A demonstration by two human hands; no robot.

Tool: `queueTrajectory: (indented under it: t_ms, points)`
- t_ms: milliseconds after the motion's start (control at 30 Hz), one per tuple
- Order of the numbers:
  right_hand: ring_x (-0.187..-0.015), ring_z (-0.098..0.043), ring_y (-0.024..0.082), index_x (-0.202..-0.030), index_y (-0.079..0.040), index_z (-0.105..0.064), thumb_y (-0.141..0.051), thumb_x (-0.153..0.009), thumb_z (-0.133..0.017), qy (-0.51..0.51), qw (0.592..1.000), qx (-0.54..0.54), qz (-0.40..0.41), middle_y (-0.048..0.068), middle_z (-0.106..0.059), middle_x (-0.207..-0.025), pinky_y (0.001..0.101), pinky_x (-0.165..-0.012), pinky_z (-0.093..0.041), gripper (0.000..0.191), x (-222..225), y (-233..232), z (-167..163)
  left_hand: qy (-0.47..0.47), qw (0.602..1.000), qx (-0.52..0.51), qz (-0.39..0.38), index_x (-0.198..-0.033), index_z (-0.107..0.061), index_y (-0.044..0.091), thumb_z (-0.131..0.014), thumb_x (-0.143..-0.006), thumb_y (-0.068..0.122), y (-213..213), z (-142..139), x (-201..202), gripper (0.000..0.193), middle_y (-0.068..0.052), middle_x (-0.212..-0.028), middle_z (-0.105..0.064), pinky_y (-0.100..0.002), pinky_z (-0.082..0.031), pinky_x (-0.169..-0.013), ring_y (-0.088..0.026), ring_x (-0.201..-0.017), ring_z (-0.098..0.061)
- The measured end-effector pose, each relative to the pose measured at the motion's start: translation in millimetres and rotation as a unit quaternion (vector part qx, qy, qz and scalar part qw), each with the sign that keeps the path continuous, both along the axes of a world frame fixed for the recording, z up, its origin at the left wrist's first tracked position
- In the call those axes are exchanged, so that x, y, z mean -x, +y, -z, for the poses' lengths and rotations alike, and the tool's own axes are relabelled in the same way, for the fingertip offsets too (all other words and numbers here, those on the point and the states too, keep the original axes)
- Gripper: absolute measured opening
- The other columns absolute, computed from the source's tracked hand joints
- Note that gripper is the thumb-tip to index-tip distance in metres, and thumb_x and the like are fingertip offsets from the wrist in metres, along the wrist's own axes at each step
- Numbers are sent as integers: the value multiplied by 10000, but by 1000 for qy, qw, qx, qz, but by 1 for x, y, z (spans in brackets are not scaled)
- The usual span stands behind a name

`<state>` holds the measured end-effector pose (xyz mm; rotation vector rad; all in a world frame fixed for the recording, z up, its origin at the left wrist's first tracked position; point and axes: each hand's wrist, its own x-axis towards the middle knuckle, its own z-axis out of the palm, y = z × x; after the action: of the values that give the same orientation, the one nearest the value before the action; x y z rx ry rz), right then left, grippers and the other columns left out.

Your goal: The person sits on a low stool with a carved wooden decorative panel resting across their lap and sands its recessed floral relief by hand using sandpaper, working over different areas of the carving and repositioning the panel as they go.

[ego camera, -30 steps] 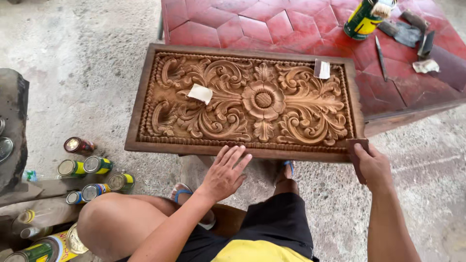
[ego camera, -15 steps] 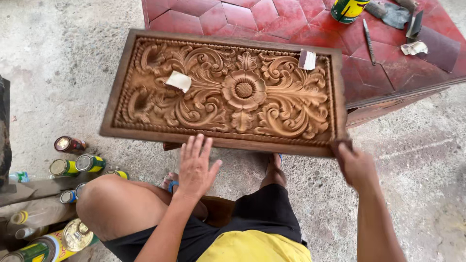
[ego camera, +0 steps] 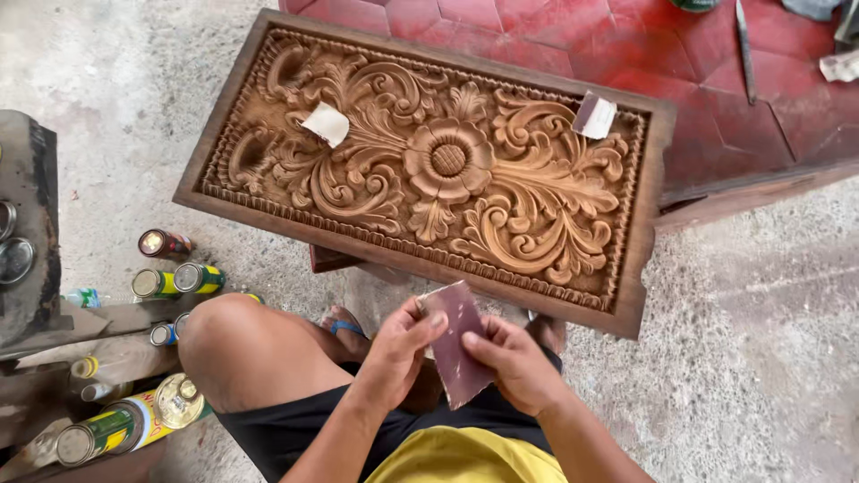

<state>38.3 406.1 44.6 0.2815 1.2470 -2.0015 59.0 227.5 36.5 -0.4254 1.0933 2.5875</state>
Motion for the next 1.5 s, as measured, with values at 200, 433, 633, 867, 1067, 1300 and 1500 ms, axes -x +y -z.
queueTrajectory:
  t_ms: [200, 433, 633, 867, 1067, 1300, 1500]
  points:
    - [-707, -728, 110, -1091, -101, -735, -357, -1005, -600, 262, 889, -325, -191, 44, -788, -848, 266, -625, -611, 303, 62, 16, -9, -97, 995, -23, -9, -1112, -565, -9, -571, -898, 166, -34, -45, 26, 277, -173, -974, -772, -433, -628, -747, -268, -856, -754]
    - [-1340, -479, 301, -1306, -78, -651, -522, -1035, -551, 564, 575, -588, -72, 149, -563, -1400, 494, -1094, -409, 530, 199, 12, 2, 22, 828, 561, -10, -1230, -680, 18, -592, -998, 229, -56, -30, 95, 326, -161, -955, -724, -410, -563, -746, -308, -857, -677]
    - [-1531, -220, 346, -1506, -101, -479, -611, -997, -511, 514, 576, -626, -108, 171, -336, -1617, 506, -1245, -141, 722, 212, -6, 19, 294, 533, 790, 69, -1240, -683, 17, -661, -937, 95, -44, -6, 129, 315, -169, -1191, -564, -396, -583, -870, -314, -1024, -659]
    - [-1535, -240, 354, -1494, -91, -499, -600, -998, -530, 535, 575, -615, -73, 174, -351, -1620, 504, -1247, -150, 712, 211, 1, 21, 230, 413, 859, 198, -1034, -668, 1, -640, -846, 56, -26, 1, 157, 198, -169, -1063, -549, -433, -559, -779, -328, -884, -631]
    - [-1525, -222, 354, -1503, -77, -484, -595, -1004, -517, 533, 580, -611, -78, 182, -343, -1613, 509, -1231, -124, 720, 212, 1, 22, 280, 414, 852, 158, -974, -710, 63, -644, -827, 69, -46, -9, 150, 161, -133, -1024, -585, -474, -510, -804, -340, -914, -618]
    - [-1529, -219, 353, -1505, -104, -492, -609, -991, -510, 516, 591, -614, -84, 170, -338, -1620, 506, -1241, -139, 721, 211, 1, 22, 317, 444, 827, 136, -1007, -707, 44, -625, -829, 23, -46, 6, 152, 197, -125, -997, -581, -460, -506, -882, -308, -932, -606]
    - [-1526, -230, 357, -1499, -91, -499, -597, -1001, -512, 530, 576, -617, -82, 185, -335, -1617, 510, -1232, -145, 710, 211, -2, 14, 306, 438, 833, 147, -899, -678, 33, -628, -800, 29, -40, 9, 153, 111, -136, -963, -585, -450, -505, -851, -315, -917, -607]
